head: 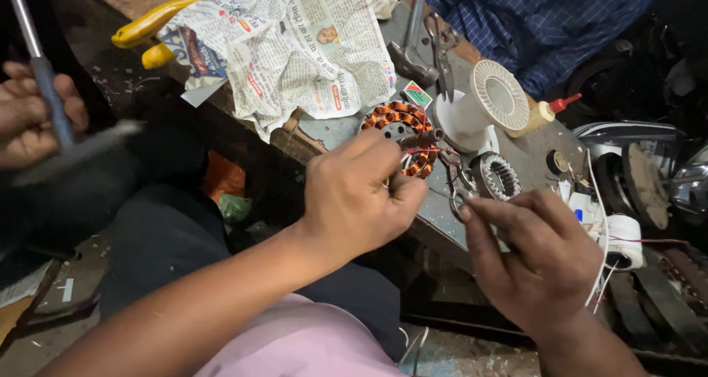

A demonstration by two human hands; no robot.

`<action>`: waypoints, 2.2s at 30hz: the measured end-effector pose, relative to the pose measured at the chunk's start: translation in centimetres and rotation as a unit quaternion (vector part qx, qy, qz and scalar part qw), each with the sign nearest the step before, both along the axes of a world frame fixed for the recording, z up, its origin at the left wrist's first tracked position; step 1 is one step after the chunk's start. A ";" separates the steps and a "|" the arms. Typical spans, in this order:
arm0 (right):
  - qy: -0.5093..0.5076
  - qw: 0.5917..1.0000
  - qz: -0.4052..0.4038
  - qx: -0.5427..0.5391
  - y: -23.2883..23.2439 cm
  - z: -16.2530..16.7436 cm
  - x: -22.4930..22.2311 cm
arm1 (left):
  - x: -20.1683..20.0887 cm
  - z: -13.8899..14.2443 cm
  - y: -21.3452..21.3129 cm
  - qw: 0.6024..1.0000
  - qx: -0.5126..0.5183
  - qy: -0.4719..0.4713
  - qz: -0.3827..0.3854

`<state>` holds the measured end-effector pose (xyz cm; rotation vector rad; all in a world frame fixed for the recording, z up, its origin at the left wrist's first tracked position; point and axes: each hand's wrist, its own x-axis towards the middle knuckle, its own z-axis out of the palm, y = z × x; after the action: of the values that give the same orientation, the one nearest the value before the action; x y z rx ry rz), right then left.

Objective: The person works on a circular electrical component, likely a stator, by stripping wires, twisting connections, and using a soldering iron to join them. They handle multiple copper wires and a coiled stator assembly on a cluttered workbench.

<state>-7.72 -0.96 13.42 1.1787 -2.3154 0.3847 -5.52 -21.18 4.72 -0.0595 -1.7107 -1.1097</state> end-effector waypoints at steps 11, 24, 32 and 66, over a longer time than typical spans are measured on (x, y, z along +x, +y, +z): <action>-0.045 0.990 -0.080 -0.112 1.4 2.4 0.1 | 0.7 -0.2 -1.7 0.990 -0.119 0.060 -0.043; -0.046 0.992 -0.062 -0.099 -0.1 2.4 0.7 | 0.6 -0.1 -0.6 0.991 -0.053 0.019 -0.123; -0.046 0.994 -0.057 -0.084 1.1 1.8 0.3 | 0.4 -0.8 -0.5 0.987 -0.058 -0.036 -0.143; -0.034 0.994 -0.049 -0.090 1.6 1.4 -5.8 | -2.1 -5.2 -0.9 0.986 -0.026 -0.144 -0.085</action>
<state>-13.50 0.63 14.81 0.9756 -2.3292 0.5923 -7.66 -22.12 -0.47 -0.0829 -2.0222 -1.2460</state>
